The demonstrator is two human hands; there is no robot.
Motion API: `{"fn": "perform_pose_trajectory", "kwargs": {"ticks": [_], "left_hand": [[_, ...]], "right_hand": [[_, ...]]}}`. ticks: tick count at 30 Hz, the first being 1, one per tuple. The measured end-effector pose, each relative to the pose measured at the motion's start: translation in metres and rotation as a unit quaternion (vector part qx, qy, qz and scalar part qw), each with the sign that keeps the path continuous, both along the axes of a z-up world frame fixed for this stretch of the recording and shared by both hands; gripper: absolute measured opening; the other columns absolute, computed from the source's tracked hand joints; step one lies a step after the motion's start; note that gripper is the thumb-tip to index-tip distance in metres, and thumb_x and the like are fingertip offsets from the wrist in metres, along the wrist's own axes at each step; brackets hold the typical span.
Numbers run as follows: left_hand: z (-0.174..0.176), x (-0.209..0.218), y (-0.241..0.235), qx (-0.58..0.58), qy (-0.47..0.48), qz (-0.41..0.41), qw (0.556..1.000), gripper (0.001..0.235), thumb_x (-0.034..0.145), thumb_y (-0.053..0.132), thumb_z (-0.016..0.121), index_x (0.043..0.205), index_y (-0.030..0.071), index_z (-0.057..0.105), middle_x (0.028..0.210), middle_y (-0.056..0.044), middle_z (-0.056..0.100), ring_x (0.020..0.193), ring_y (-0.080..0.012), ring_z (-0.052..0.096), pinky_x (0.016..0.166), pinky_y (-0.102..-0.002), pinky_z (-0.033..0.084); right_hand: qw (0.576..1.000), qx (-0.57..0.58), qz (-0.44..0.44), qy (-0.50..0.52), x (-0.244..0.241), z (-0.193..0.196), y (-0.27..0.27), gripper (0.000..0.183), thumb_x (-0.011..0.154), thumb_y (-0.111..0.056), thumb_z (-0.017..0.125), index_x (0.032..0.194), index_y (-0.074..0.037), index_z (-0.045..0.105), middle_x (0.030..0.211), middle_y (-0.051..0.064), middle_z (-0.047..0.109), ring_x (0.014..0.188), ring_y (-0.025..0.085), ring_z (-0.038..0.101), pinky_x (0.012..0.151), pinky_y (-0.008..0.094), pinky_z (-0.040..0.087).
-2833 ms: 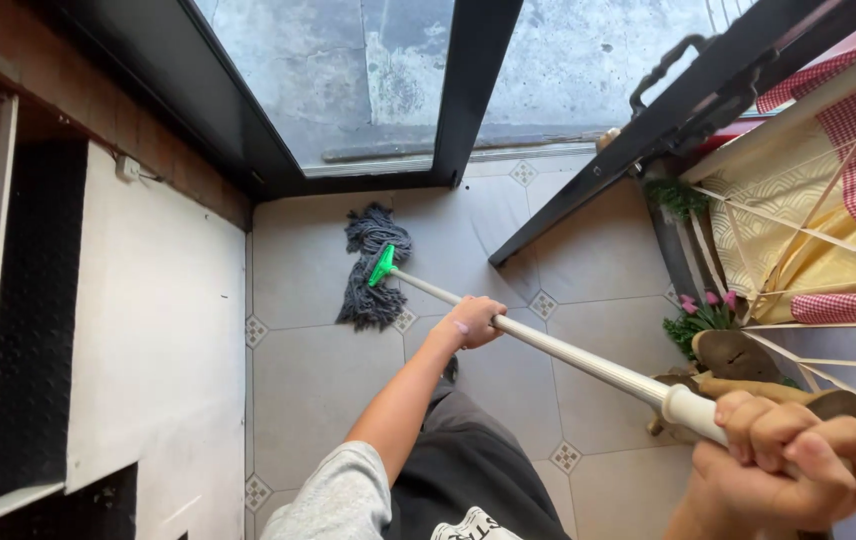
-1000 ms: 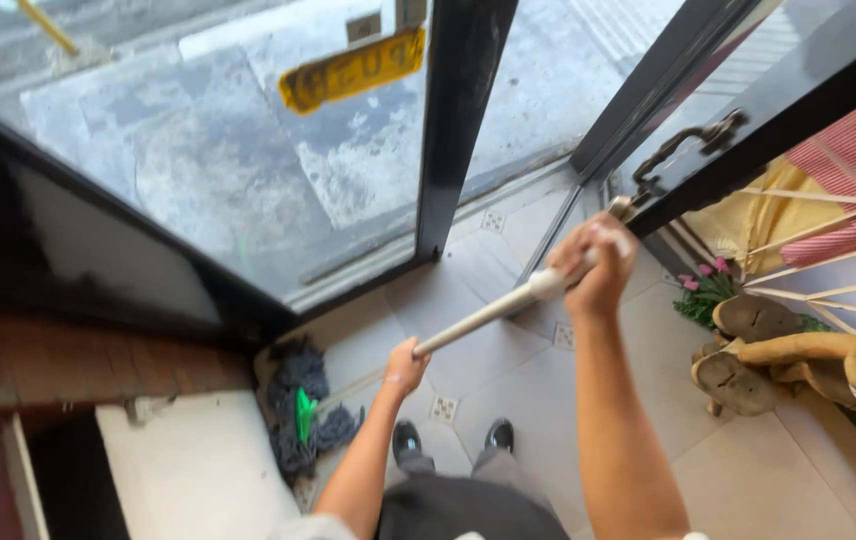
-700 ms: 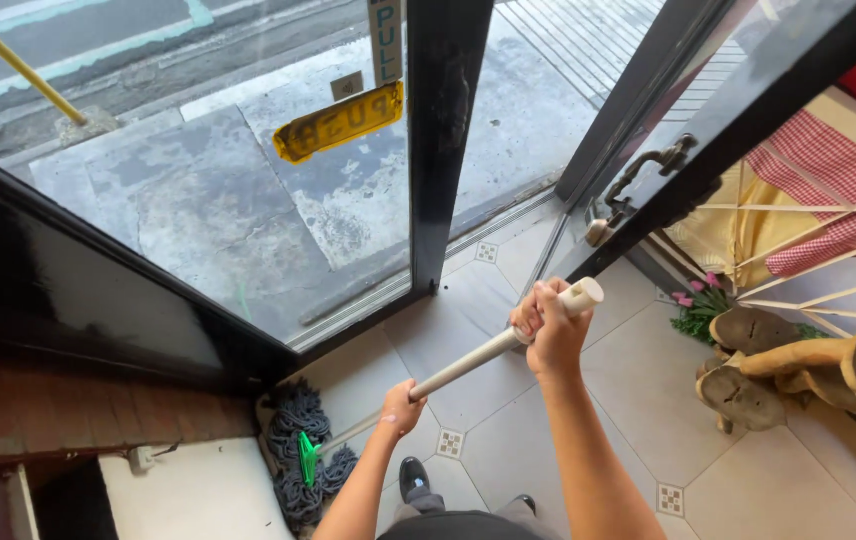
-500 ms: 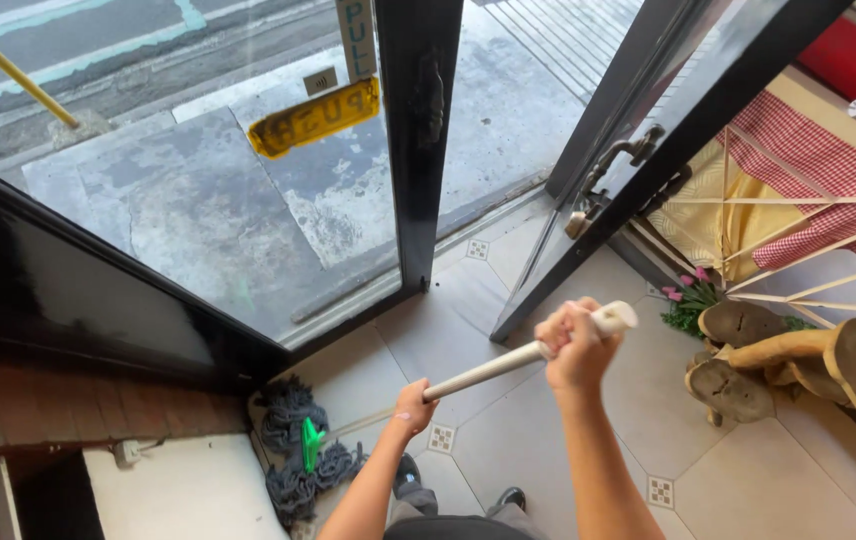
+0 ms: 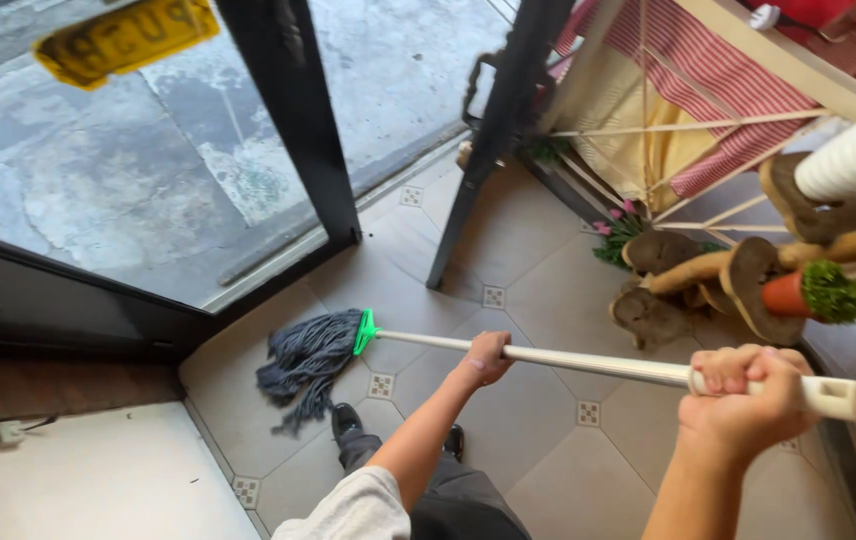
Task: Mopping the tiled floor of a restaurant dining area.
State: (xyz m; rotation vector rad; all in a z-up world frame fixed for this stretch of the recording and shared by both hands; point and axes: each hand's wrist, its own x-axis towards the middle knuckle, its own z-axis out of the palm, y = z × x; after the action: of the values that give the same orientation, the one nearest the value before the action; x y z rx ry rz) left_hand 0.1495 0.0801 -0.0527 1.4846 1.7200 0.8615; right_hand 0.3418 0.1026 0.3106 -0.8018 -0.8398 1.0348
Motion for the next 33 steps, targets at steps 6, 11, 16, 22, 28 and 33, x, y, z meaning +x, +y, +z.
{"fn": "perform_pose_trajectory", "kwargs": {"ticks": [6, 11, 16, 22, 28, 33], "left_hand": [[0.022, 0.073, -0.002, 0.008, -0.007, -0.071, 0.997, 0.020, 0.085, 0.022, 0.074, 0.085, 0.006, 0.062, 0.084, -0.017, 0.070, 0.089, -0.0421, 0.062, 0.080, -0.051, 0.049], [0.022, 0.065, -0.036, 0.002, -0.001, -0.091, 0.996, 0.024, 0.086, 0.025, 0.075, 0.084, 0.005, 0.062, 0.085, -0.018, 0.069, 0.090, -0.0415, 0.063, 0.079, -0.051, 0.050], [0.035, 0.010, -0.079, -0.054, -0.033, -0.044, 0.997, 0.025, 0.085, 0.023, 0.077, 0.089, 0.003, 0.061, 0.081, -0.022, 0.068, 0.081, -0.0433, 0.066, 0.072, -0.049, 0.053], [0.033, -0.066, -0.138, -0.039, -0.047, 0.029, 0.998, 0.022, 0.083, 0.018, 0.077, 0.085, 0.001, 0.062, 0.080, -0.024, 0.068, 0.077, -0.0440, 0.065, 0.069, -0.048, 0.053], [-0.014, -0.138, -0.198, -0.070, -0.024, 0.028, 0.997, 0.020, 0.083, 0.020, 0.075, 0.085, 0.004, 0.062, 0.079, -0.021, 0.069, 0.076, -0.0407, 0.066, 0.068, -0.046, 0.053], [-0.036, -0.177, -0.231, -0.073, 0.023, 0.011, 0.997, 0.022, 0.084, 0.019, 0.076, 0.083, 0.004, 0.060, 0.077, -0.021, 0.067, 0.076, -0.0424, 0.063, 0.068, -0.047, 0.050]], "right_hand": [[0.999, 0.021, -0.022, -0.016, 0.073, 0.014, -0.023, 0.028, 0.095, -0.004, 0.043, 0.071, -0.011, 0.030, 0.055, 0.003, 0.031, 0.044, 0.012, 0.024, 0.049, 0.031, 0.029], [0.998, 0.025, -0.030, -0.045, 0.061, 0.014, -0.035, 0.022, 0.096, -0.007, 0.047, 0.079, -0.010, 0.034, 0.053, 0.002, 0.030, 0.041, 0.011, 0.022, 0.045, 0.031, 0.028], [0.998, 0.016, 0.061, 0.010, 0.011, 0.011, -0.056, 0.023, 0.098, -0.009, 0.047, 0.080, -0.012, 0.032, 0.051, 0.000, 0.028, 0.040, 0.009, 0.021, 0.040, 0.027, 0.024], [0.996, 0.005, 0.090, -0.012, -0.069, 0.011, -0.090, 0.024, 0.095, -0.007, 0.046, 0.077, -0.012, 0.032, 0.057, 0.000, 0.030, 0.045, 0.011, 0.023, 0.049, 0.033, 0.030], [0.995, -0.043, 0.092, 0.023, -0.112, -0.044, -0.133, 0.020, 0.091, -0.008, 0.045, 0.075, -0.012, 0.033, 0.055, 0.001, 0.031, 0.045, 0.012, 0.025, 0.050, 0.035, 0.035], [0.988, -0.067, 0.130, 0.057, -0.134, -0.062, -0.168, 0.021, 0.089, -0.006, 0.044, 0.072, -0.012, 0.033, 0.054, 0.002, 0.032, 0.047, 0.013, 0.027, 0.054, 0.035, 0.036]]}}
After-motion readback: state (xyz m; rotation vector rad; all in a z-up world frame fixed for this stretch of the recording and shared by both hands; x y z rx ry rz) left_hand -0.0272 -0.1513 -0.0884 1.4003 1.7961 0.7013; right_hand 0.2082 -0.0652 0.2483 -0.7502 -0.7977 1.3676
